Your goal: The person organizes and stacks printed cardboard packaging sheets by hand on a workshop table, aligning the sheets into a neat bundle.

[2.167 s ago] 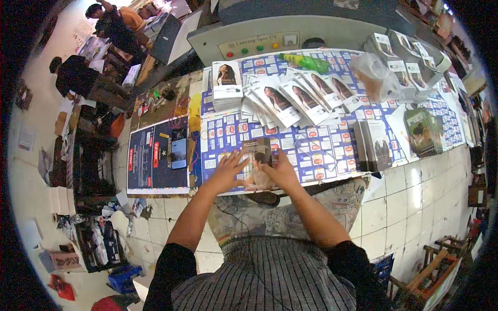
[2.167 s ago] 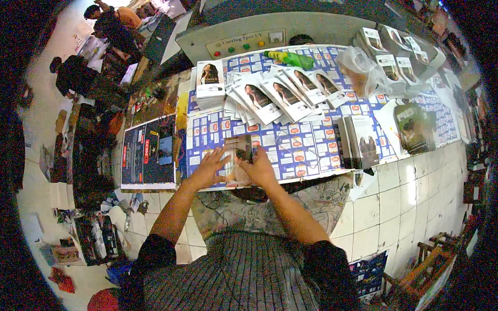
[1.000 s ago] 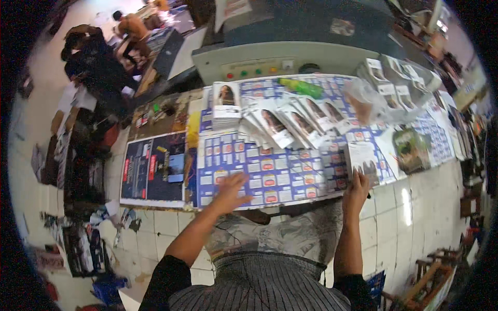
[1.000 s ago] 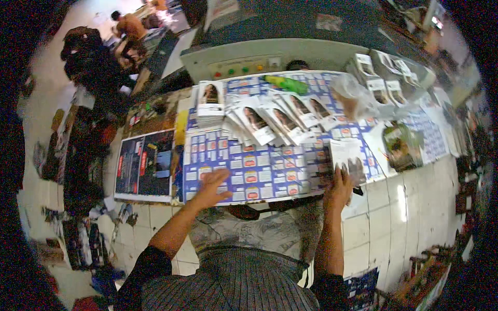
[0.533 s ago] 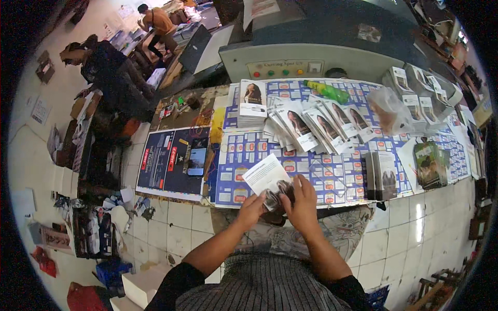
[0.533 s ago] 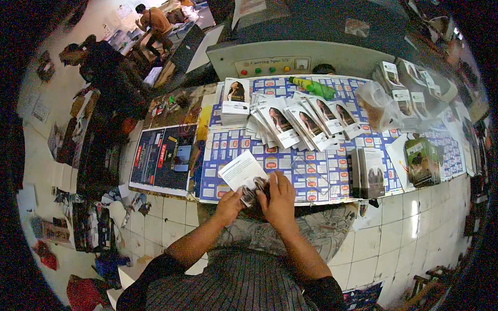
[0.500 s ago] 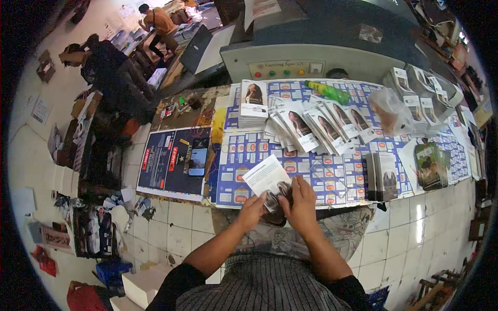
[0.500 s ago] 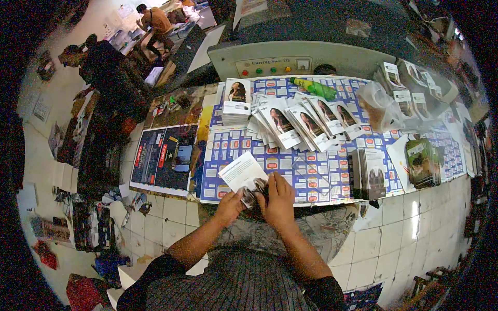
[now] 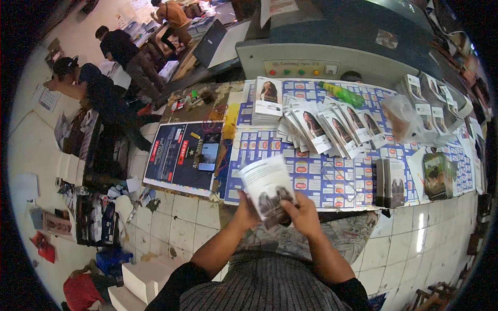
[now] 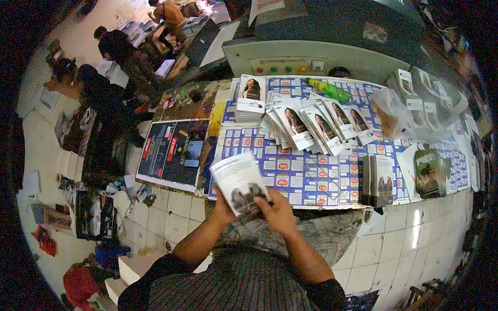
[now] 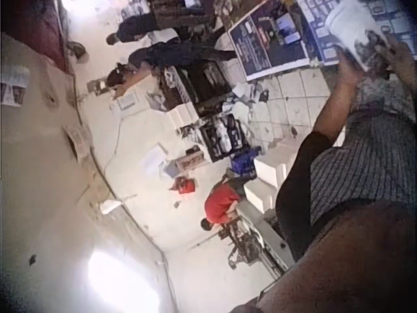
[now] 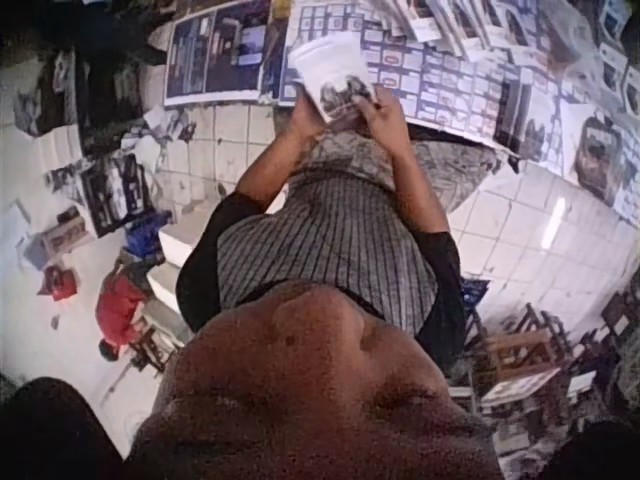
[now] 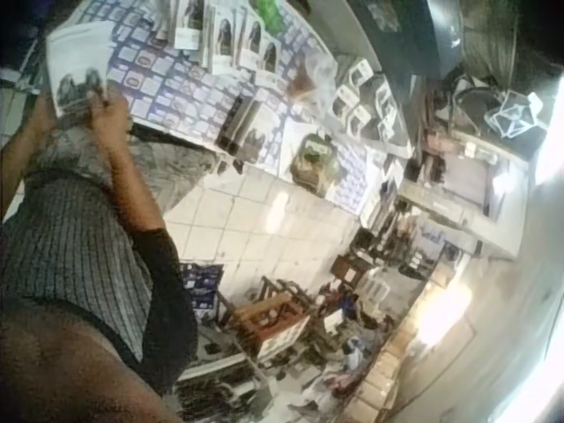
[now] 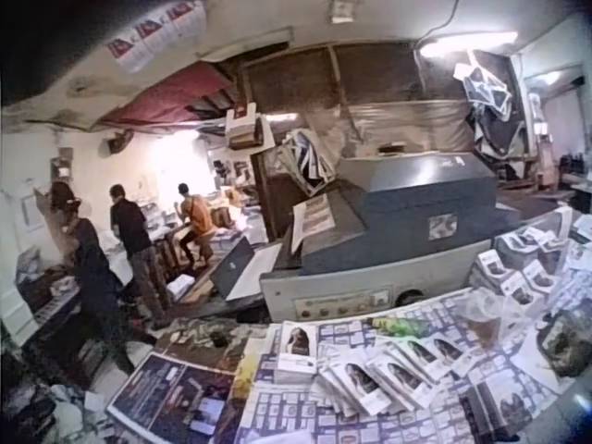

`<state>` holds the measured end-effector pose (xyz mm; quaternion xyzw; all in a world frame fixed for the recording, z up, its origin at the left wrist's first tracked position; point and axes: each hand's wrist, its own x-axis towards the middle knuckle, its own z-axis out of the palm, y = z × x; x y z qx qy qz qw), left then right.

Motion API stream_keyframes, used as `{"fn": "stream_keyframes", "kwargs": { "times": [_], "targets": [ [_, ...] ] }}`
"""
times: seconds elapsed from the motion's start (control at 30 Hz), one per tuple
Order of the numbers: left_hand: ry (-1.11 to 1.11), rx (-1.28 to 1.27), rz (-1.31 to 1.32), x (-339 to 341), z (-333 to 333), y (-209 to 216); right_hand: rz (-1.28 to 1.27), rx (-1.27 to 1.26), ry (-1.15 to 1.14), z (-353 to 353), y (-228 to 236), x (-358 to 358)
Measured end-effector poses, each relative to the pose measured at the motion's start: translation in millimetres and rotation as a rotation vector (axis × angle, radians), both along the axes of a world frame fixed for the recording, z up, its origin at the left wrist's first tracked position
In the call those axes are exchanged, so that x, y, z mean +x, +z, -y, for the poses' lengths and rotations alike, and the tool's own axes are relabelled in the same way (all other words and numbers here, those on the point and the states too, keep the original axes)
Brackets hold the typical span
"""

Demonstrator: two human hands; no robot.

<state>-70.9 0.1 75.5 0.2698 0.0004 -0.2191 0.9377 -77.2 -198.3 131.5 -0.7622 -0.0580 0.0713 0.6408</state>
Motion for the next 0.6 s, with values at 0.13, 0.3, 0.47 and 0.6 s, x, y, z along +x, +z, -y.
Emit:
{"fn": "stream_keyframes", "kwargs": {
  "times": [0.13,0.3,0.47,0.6],
  "targets": [
    [0.132,0.405,-0.101,19.5,-0.9,-33.0,-0.297,0.350,-0.142,15.7,-45.2,11.5],
    [0.164,1.375,0.249,55.0,-14.2,-64.2,-0.107,-0.147,-0.231,44.6,-92.5,31.3],
    [0.306,1.991,0.628,63.8,20.7,-43.7,-0.081,-0.412,-0.339,46.1,-97.0,33.8],
    [0.218,2.041,1.085,68.3,19.6,-66.5,-0.063,-0.401,-0.350,43.6,-90.4,31.2]
  ]
}}
